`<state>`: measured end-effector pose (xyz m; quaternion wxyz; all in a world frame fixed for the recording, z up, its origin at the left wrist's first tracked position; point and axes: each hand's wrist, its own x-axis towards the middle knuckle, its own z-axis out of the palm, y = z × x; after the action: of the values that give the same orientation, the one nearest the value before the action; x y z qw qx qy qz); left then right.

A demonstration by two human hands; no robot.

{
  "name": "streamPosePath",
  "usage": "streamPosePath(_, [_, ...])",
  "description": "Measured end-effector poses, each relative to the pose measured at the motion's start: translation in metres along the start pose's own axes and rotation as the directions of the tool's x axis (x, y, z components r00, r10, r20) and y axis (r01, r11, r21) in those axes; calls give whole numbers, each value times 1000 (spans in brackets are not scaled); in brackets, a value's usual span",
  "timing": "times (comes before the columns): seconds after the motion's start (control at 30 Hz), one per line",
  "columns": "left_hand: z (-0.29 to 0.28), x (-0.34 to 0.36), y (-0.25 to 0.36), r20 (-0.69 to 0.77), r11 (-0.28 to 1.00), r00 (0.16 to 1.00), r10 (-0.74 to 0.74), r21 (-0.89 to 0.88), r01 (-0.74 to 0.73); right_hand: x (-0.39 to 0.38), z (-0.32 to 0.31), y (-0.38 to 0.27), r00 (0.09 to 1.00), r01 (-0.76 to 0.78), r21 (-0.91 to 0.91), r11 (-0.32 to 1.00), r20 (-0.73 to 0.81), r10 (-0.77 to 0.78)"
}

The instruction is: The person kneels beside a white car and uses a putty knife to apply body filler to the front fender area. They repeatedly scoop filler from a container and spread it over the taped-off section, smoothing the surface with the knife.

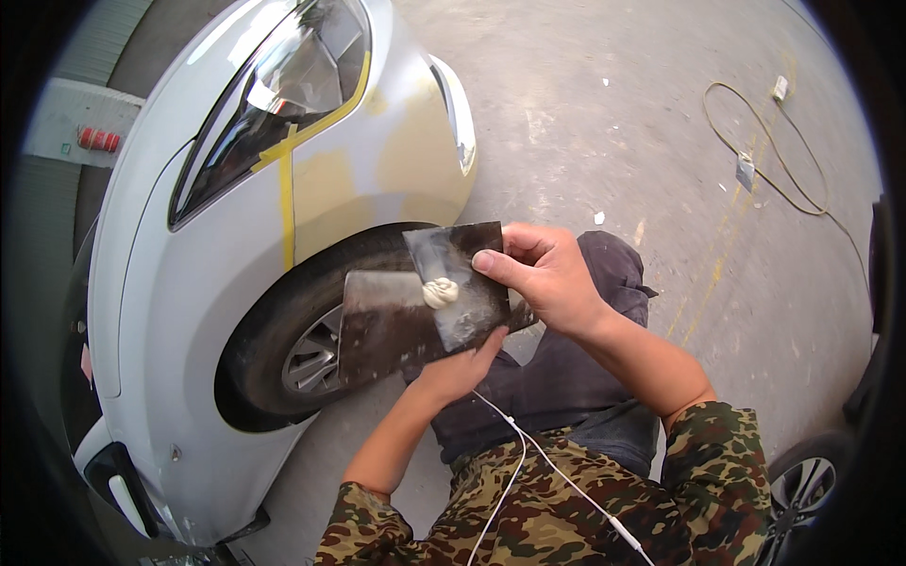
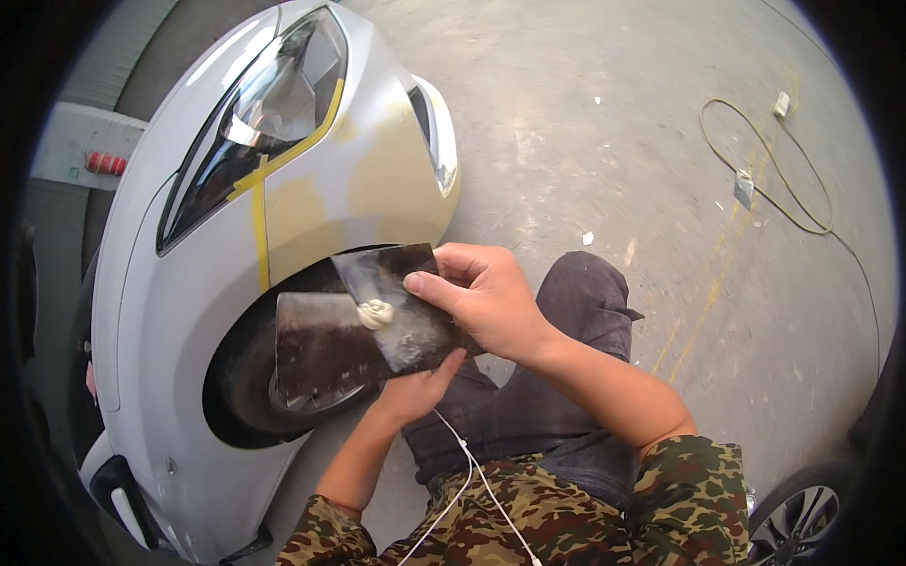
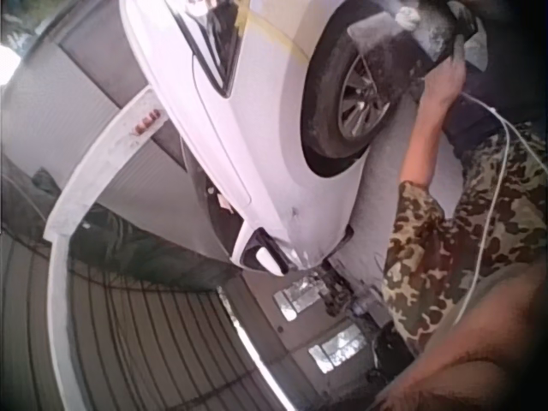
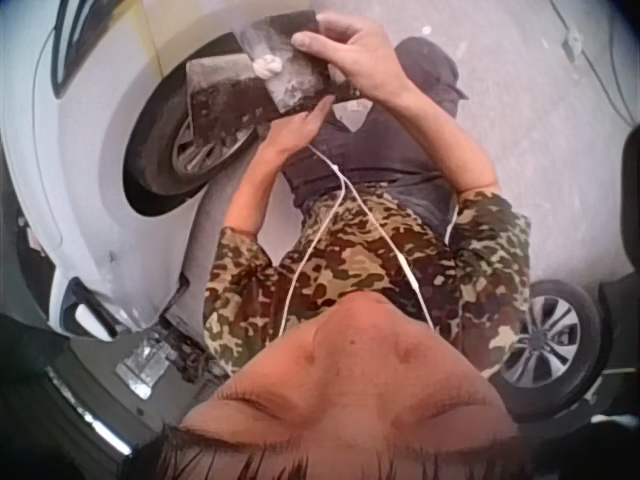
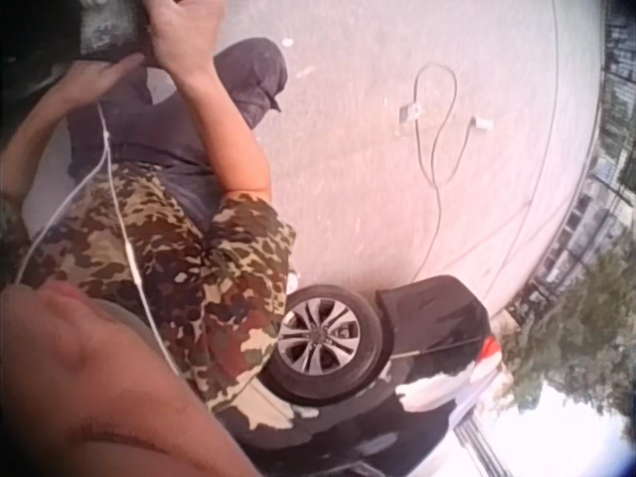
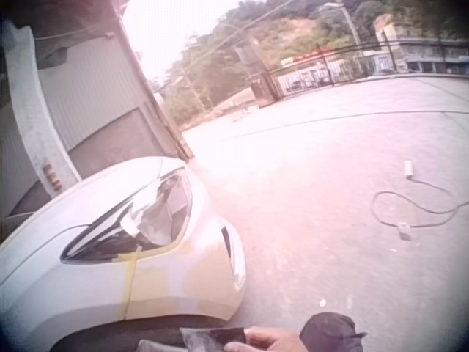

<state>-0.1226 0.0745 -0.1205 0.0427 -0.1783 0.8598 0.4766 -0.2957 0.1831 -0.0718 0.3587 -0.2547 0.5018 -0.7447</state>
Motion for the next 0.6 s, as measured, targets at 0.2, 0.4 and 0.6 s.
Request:
streamPosePath(0.2, [-46,-40,-14,-336,929,869,-364,-62,365,-6,-39,-10,977,176,304,936,-172,-128])
streamPosePath(0.4, [-105,-184,-72,-734,938,625,-266,-347,-9,-9,-114,29,906,134,319,938,-423,15])
streamPosePath(0.6, [-53,-247,-203,-699,752,377,-607,-351,559,-11,-141,87,890,67,327,943,-447,92])
